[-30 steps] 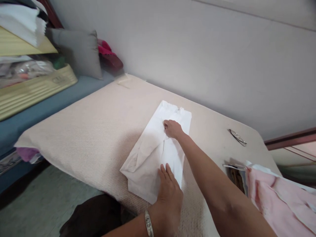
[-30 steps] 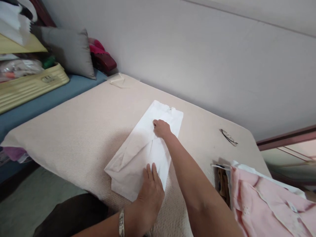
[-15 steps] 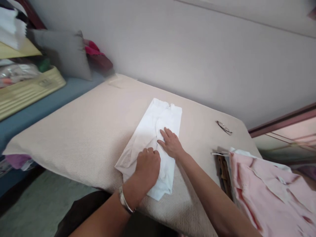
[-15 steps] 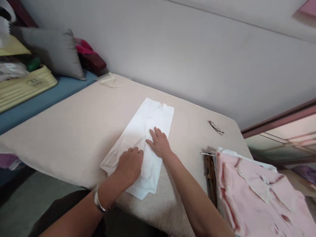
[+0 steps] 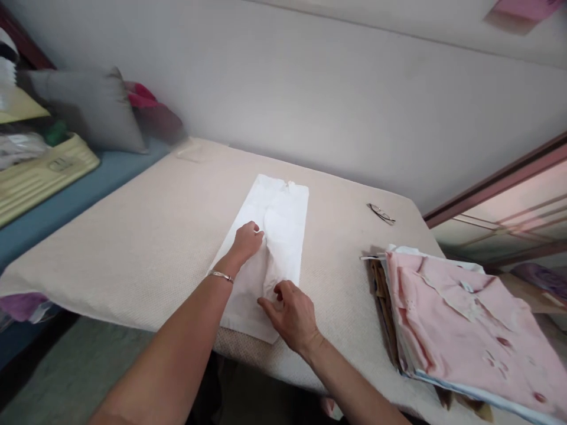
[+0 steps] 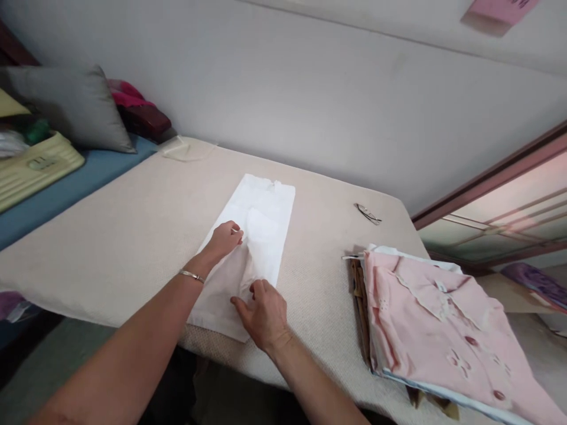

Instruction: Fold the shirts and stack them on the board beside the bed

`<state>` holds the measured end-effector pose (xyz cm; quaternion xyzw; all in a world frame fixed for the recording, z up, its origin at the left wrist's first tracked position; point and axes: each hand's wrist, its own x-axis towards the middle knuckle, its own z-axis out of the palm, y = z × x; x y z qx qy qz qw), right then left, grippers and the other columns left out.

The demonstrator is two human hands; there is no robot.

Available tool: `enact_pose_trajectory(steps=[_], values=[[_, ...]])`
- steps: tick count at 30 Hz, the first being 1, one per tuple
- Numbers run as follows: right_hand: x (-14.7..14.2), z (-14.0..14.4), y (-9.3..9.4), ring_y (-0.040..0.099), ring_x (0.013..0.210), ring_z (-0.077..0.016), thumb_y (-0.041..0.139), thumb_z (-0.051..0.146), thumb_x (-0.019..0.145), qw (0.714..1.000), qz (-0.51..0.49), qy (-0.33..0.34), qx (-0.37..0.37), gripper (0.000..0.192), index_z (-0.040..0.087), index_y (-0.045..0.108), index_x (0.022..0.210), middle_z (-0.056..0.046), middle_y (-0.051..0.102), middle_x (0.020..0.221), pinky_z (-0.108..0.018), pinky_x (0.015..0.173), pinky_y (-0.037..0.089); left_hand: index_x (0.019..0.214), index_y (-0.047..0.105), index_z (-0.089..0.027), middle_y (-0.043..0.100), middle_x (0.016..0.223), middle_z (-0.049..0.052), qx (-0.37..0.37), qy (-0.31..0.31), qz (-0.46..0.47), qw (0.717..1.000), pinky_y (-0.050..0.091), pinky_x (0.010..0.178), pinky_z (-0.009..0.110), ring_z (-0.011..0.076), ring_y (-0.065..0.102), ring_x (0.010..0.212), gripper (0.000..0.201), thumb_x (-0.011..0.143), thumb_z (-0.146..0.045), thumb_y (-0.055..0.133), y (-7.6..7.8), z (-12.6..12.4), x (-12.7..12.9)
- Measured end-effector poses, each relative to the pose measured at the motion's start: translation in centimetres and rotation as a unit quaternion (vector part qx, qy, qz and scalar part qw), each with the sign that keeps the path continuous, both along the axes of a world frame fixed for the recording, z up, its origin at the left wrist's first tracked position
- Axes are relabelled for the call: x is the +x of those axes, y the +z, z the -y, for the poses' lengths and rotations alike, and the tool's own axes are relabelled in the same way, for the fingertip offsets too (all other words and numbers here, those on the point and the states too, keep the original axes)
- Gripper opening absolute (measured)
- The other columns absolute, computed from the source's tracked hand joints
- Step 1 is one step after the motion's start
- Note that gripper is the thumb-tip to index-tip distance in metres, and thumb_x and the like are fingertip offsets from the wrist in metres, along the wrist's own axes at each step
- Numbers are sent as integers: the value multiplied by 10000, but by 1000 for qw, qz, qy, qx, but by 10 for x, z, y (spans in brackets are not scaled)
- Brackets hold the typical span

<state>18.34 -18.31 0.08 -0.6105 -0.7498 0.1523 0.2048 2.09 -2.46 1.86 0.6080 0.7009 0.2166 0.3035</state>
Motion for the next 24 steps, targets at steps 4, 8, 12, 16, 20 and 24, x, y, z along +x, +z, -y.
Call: enact_pose_trajectory(steps=[4, 8, 12, 16, 20, 24], values=[[-16, -9, -11, 624, 763, -229, 696, 653, 829, 999, 38, -21, 33, 444, 228, 568, 816, -57, 665, 835, -325, 677, 400, 860, 674, -176, 724, 856, 72, -4, 37, 1, 999, 432, 684, 275, 182, 644, 800, 239, 877, -393, 575, -13, -6, 13], [-23, -17, -18, 628, 734, -223, 649, 433, 920, 997, 37, -63, 22, 258, 223, 584, 784, -55, 687, 808, -329, 679, 368, 738, 668, -204, 693, 751, 40, -7, 50, -4, 999, 388, 620, 284, 178, 608, 708, 312, 858, -477, 576, -16, -7, 20], [-20, -18, -19, 624, 692, -201, 551, 252, 940, 996, 7, -85, 2, 222, 228, 590, 722, -43, 697, 766, -318, 642, 325, 726, 677, -211, 683, 741, 31, -15, 62, -15, 998, 361, 591, 281, 175, 598, 698, 234, 836, -393, 579, -17, -10, 25], [-19, -18, -15, 626, 675, -194, 564, 325, 952, 991, -72, -106, -28, 240, 234, 624, 738, -32, 712, 758, -314, 643, 339, 727, 683, -204, 683, 736, 49, -25, 67, -24, 997, 369, 602, 288, 187, 604, 704, 284, 844, -438, 576, -19, -13, 29], [-23, -16, -15, 639, 708, -222, 693, 504, 869, 984, -113, -130, -44, 283, 239, 637, 786, -25, 709, 741, -343, 711, 388, 727, 689, -207, 689, 737, 51, -28, 62, -27, 997, 382, 617, 287, 186, 610, 702, 255, 830, -416, 586, -22, -16, 32], [-25, -15, -20, 643, 763, -225, 672, 341, 853, 989, -79, -123, -39, 128, 228, 632, 807, -29, 710, 780, -360, 778, 386, 748, 695, -199, 695, 752, 50, -26, 60, -28, 997, 378, 606, 280, 178, 605, 696, 214, 825, -353, 569, -24, -18, 32]])
